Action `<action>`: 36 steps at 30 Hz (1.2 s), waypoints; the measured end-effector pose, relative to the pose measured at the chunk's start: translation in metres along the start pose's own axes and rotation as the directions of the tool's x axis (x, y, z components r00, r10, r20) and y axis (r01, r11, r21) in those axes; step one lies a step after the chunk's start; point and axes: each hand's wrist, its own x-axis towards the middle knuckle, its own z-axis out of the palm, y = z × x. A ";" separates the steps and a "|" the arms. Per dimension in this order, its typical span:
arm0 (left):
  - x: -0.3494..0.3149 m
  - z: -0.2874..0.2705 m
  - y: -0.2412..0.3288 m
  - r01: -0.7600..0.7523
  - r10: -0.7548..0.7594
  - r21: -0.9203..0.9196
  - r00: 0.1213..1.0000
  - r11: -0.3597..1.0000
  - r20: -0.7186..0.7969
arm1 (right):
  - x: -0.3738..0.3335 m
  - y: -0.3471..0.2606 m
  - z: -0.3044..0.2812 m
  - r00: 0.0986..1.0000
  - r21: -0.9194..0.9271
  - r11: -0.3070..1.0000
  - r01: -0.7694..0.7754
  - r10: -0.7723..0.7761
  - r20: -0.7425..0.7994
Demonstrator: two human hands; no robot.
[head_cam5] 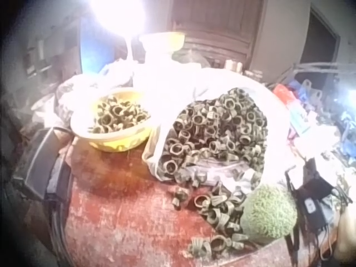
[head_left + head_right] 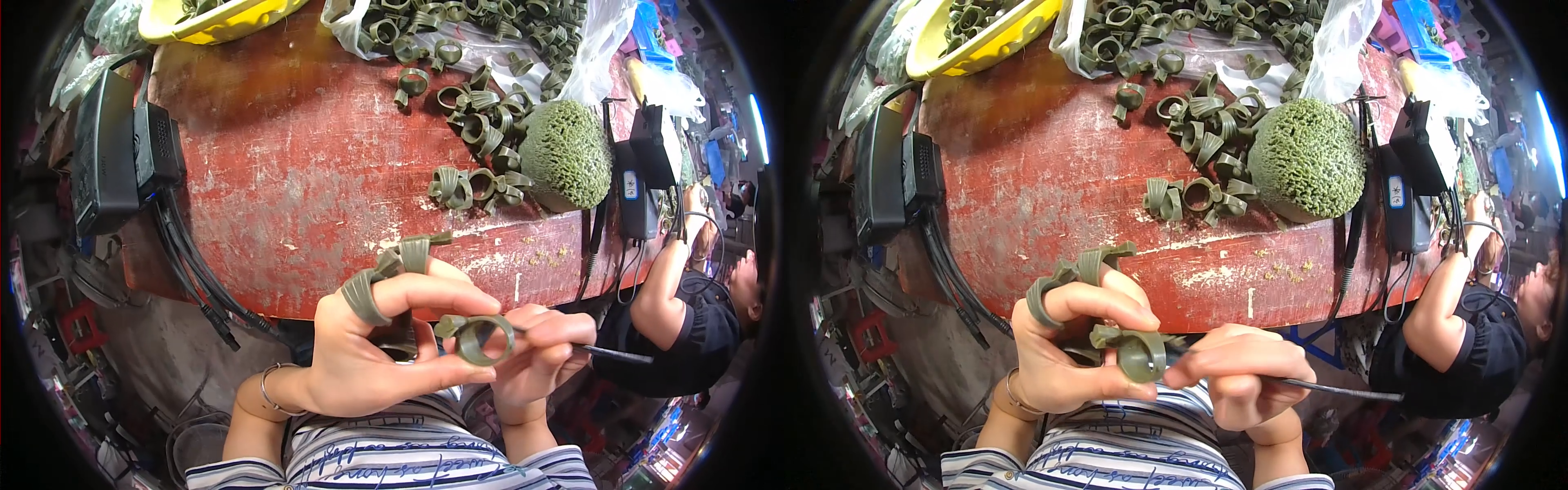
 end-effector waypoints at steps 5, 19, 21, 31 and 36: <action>0.000 -0.004 -0.003 0.006 -0.001 0.095 0.998 0.995 -0.060 | 0.000 0.000 -0.001 0.988 -0.148 0.980 0.132 -0.142 -0.058; 0.006 -0.004 0.001 -0.112 0.139 0.250 0.986 0.962 -0.096 | 0.016 0.003 0.007 0.986 -0.238 0.970 0.053 -0.013 0.167; 0.005 -0.006 -0.002 -0.064 0.081 0.102 0.981 0.993 -0.174 | 0.021 -0.001 0.008 0.985 -0.211 0.977 0.034 0.003 0.171; 0.003 -0.019 0.007 0.064 -0.197 -0.343 0.909 0.937 -0.368 | 0.044 -0.014 0.008 0.987 -0.235 0.972 0.002 -0.039 -0.156; 0.007 -0.009 0.007 0.138 -0.187 -0.297 0.972 0.945 -0.141 | 0.043 0.001 0.005 0.981 -0.226 0.973 0.040 -0.081 -0.177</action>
